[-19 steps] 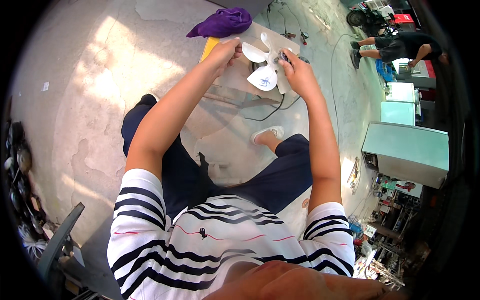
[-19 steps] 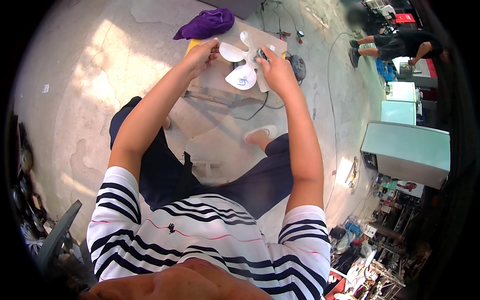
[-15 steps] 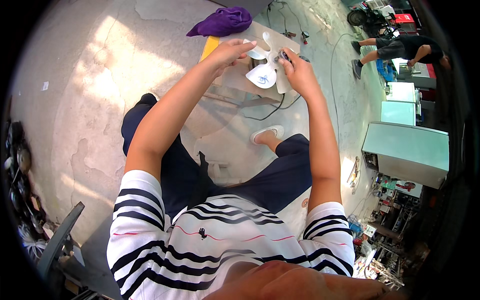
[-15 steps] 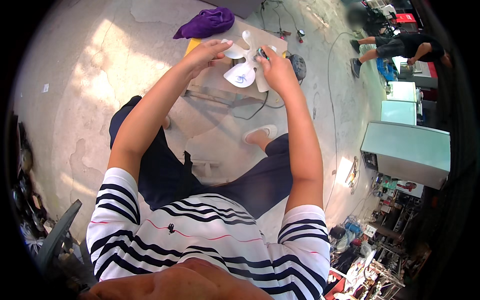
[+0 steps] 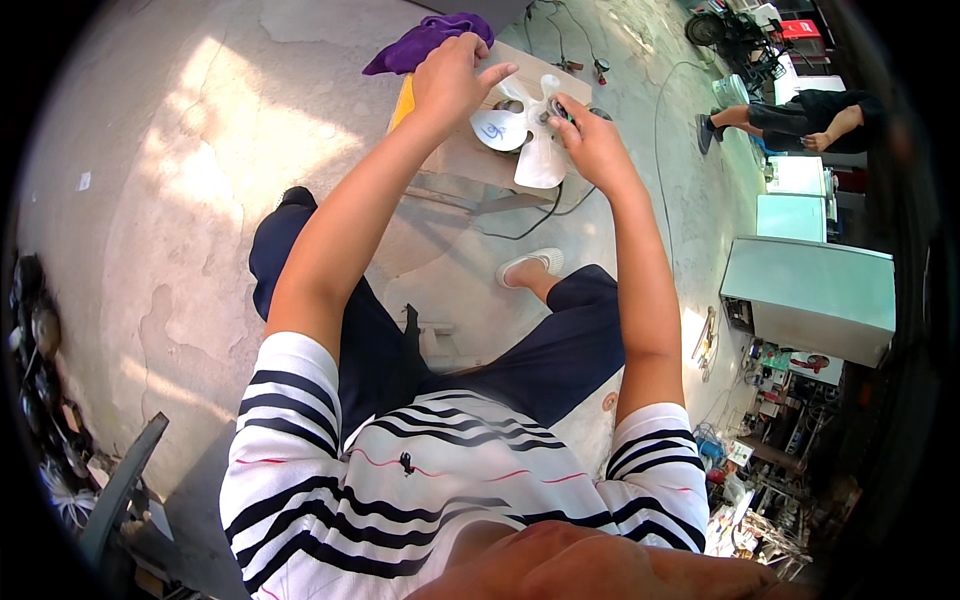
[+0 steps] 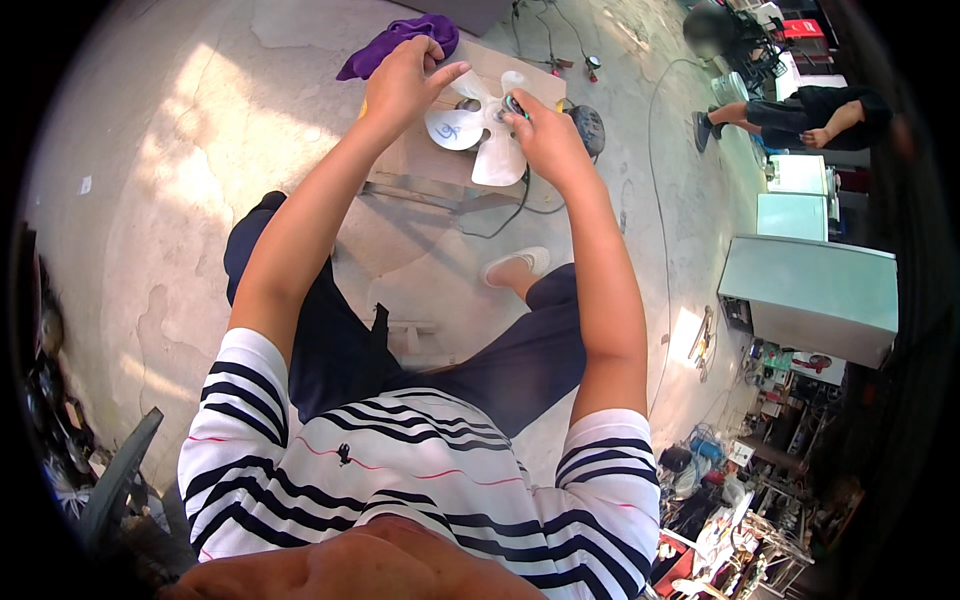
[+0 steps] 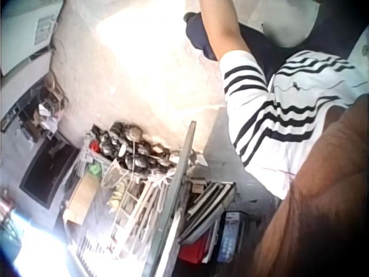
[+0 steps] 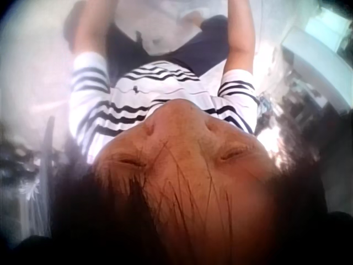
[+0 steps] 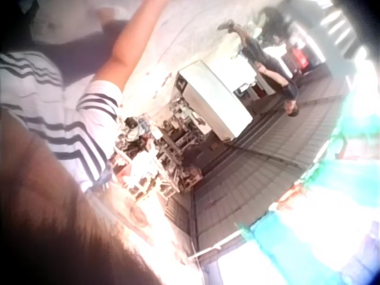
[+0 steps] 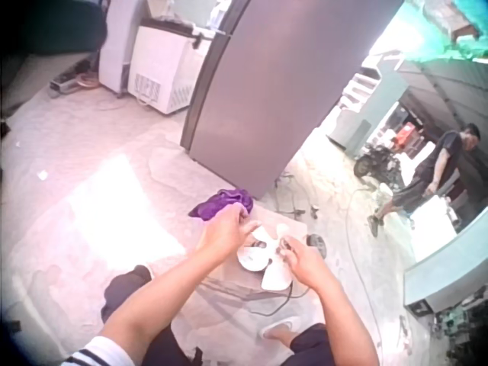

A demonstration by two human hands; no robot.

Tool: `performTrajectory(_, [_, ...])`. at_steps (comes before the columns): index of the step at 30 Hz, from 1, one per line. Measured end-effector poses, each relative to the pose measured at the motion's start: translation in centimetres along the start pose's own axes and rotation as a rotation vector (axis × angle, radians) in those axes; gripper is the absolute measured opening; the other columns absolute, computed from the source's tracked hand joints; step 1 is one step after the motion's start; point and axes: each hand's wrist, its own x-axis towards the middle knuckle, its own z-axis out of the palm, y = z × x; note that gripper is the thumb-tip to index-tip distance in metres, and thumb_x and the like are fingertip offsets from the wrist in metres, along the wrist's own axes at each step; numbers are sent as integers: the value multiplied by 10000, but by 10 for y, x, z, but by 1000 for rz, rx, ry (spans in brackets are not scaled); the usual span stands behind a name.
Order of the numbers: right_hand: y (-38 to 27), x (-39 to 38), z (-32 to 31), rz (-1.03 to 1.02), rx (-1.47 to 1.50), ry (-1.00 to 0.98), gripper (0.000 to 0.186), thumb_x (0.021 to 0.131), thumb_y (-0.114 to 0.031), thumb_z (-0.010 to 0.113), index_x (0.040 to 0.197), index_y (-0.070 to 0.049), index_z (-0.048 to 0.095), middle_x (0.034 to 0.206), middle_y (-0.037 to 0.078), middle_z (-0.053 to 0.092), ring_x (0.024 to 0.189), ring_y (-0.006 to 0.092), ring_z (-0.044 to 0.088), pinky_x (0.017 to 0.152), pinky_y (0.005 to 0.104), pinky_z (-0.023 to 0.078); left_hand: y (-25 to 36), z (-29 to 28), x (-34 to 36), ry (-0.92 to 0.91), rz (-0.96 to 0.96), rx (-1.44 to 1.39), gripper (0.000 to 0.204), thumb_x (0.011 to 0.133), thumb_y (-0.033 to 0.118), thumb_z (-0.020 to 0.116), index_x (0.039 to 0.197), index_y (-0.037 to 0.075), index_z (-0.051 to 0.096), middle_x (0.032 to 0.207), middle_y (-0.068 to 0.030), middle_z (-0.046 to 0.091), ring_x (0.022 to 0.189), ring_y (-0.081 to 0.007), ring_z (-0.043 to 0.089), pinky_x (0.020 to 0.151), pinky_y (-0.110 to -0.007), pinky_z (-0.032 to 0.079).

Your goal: The person holds a fan blade and a motor component, then uses a socket wrench to tighten a bolt securing the blade to the motor shaft.

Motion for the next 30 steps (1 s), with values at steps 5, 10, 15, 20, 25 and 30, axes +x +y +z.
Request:
performTrajectory(5, [0,0,0,16,7,10,401,939,-256,609,1304,-93,583,1024,264,667,985,441,630,845,449,498,39,-28,-27,-333,304,189,510,664,511,834,861,99,607,862,-55,643,878,-263,614,751,-398,435])
performTrajectory(10, [-3,-2,0,29,-11,0,404,936,-256,614,1301,-86,584,1038,261,667,1000,437,628,854,447,499,34,-23,-34,-436,261,248,479,623,465,860,923,151,661,933,-22,662,970,-240,598,820,-413,377])
performTrajectory(15, [-1,-4,-1,-2,-21,13,409,936,-259,617,1301,-78,583,1049,258,667,1000,440,627,852,449,501,30,-31,-17,-380,237,289,416,642,329,865,920,140,620,932,-30,650,981,-252,598,809,-411,382])
performTrajectory(20, [-5,-1,-1,-15,-41,4,404,940,-263,615,1301,-85,585,1056,259,664,989,444,628,846,450,503,2,5,6,241,264,342,362,739,310,806,988,137,609,933,-23,645,879,-235,627,800,-397,386])
performTrajectory(25, [-3,-2,-3,11,-28,2,404,941,-269,617,1304,-94,586,1014,270,665,963,443,633,833,451,501,30,-15,-7,-258,212,153,537,654,408,856,1042,140,597,1034,-58,627,1033,-271,574,862,-435,371])
performTrajectory(30, [-1,-1,-1,24,-34,-5,410,944,-272,613,1314,-99,584,998,273,667,950,441,637,829,453,498,34,-29,-10,-559,209,258,637,591,440,887,1068,146,585,1104,-83,606,1139,-292,508,918,-451,341])
